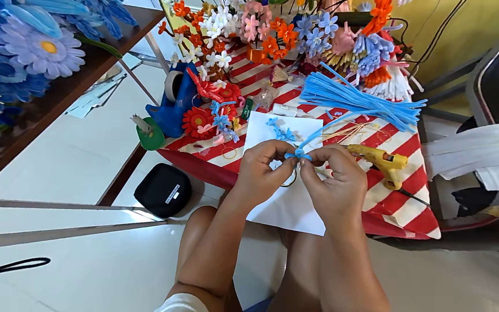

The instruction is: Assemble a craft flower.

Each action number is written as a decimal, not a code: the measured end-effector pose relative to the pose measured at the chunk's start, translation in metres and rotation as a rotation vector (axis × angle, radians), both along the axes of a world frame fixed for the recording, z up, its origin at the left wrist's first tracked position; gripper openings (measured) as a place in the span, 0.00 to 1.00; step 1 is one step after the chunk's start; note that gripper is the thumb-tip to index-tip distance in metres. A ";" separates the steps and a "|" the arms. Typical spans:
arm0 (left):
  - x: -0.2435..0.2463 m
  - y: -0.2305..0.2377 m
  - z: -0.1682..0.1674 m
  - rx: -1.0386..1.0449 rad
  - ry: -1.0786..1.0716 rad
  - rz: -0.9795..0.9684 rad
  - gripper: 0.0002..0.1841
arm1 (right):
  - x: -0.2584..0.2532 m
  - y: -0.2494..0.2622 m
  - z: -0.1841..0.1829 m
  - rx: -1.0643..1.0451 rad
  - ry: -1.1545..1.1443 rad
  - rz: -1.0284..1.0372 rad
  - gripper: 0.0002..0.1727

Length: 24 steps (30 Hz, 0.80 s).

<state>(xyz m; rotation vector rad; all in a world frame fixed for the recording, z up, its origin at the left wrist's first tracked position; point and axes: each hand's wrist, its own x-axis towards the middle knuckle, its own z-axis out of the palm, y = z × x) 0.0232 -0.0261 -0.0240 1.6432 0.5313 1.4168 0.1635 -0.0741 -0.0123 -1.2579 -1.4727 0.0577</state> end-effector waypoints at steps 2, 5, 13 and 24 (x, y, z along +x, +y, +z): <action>0.000 0.001 0.000 0.000 0.001 -0.003 0.06 | 0.000 0.000 0.000 -0.005 -0.005 -0.001 0.04; 0.000 0.001 -0.001 -0.024 0.014 0.013 0.06 | 0.001 0.002 -0.001 -0.019 -0.003 0.005 0.04; 0.001 0.002 0.000 -0.260 -0.052 0.030 0.07 | 0.014 0.003 -0.001 0.161 0.263 0.183 0.10; -0.004 0.003 0.006 -0.628 -0.452 -0.229 0.12 | 0.016 0.009 -0.007 0.124 0.349 0.268 0.20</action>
